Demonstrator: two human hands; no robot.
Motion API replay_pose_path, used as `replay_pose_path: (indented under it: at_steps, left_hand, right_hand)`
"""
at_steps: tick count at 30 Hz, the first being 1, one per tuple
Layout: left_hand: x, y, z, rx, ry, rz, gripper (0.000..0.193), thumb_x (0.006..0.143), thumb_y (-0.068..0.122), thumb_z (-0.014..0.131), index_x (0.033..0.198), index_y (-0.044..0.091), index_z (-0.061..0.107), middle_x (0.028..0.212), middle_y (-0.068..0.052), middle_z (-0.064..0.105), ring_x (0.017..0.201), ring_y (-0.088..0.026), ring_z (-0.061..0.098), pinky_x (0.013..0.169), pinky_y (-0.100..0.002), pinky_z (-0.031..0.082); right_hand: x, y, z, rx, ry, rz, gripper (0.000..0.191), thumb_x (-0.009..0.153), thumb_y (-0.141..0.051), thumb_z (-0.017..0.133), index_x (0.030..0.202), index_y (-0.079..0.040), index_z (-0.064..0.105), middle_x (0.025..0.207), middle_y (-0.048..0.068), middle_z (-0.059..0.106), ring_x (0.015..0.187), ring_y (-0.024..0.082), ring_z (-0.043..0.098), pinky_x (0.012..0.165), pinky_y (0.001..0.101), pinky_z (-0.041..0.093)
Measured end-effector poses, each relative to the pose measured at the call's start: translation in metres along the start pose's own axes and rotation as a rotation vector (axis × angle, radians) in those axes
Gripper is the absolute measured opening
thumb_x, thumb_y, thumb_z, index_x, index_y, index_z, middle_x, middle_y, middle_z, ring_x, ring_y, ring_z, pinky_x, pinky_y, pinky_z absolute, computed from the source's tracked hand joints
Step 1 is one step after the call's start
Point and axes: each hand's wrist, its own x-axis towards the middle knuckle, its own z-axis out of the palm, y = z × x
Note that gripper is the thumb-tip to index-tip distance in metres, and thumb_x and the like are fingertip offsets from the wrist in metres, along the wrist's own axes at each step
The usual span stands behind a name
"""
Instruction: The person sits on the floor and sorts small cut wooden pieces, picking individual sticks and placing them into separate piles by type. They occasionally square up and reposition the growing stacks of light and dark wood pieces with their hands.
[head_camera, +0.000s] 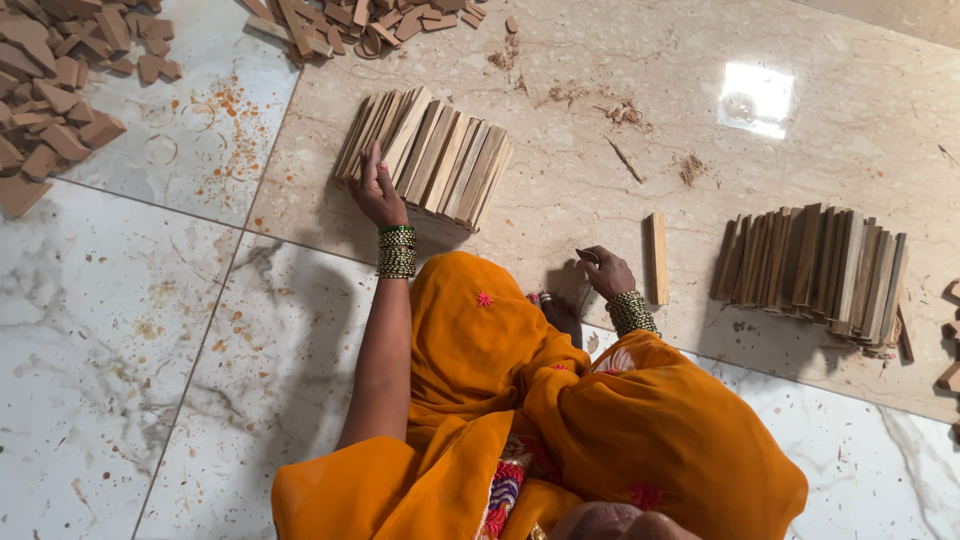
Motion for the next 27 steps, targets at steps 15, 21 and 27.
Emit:
replay_pose_path:
  at_steps: [15, 21, 27]
  left_hand:
    - [-0.024, 0.0, 0.0, 0.409, -0.015, 0.063, 0.04, 0.105, 0.029, 0.06, 0.144, 0.027, 0.065, 0.164, 0.0, 0.042, 0.153, -0.031, 0.032, 0.124, -0.053, 0.022]
    - [-0.025, -0.005, 0.004, 0.405, -0.02, 0.092, 0.041, 0.106, 0.029, 0.058, 0.146, 0.028, 0.065, 0.166, -0.003, 0.037, 0.154, -0.034, 0.031, 0.125, -0.056, 0.022]
    - [-0.036, 0.037, 0.049, 0.14, 0.029, 0.161, 0.038, 0.104, 0.033, 0.051, 0.135, 0.022, 0.069, 0.155, -0.008, 0.052, 0.147, -0.031, 0.042, 0.121, -0.052, 0.032]
  right_hand:
    - [-0.002, -0.003, -0.003, -0.059, -0.011, 0.023, 0.035, 0.093, -0.031, 0.062, 0.123, -0.017, 0.072, 0.115, 0.009, 0.076, 0.102, 0.03, 0.073, 0.089, 0.0428, 0.058]
    - [-0.002, -0.006, -0.002, -0.052, 0.019, -0.012, 0.035, 0.095, -0.025, 0.063, 0.127, -0.013, 0.066, 0.118, 0.017, 0.071, 0.099, 0.034, 0.073, 0.087, 0.0446, 0.059]
    - [0.001, 0.007, -0.027, -0.128, 0.448, -0.126, 0.054, 0.088, -0.009, 0.066, 0.138, 0.002, 0.047, 0.115, 0.026, 0.057, 0.097, 0.039, 0.063, 0.078, 0.0483, 0.058]
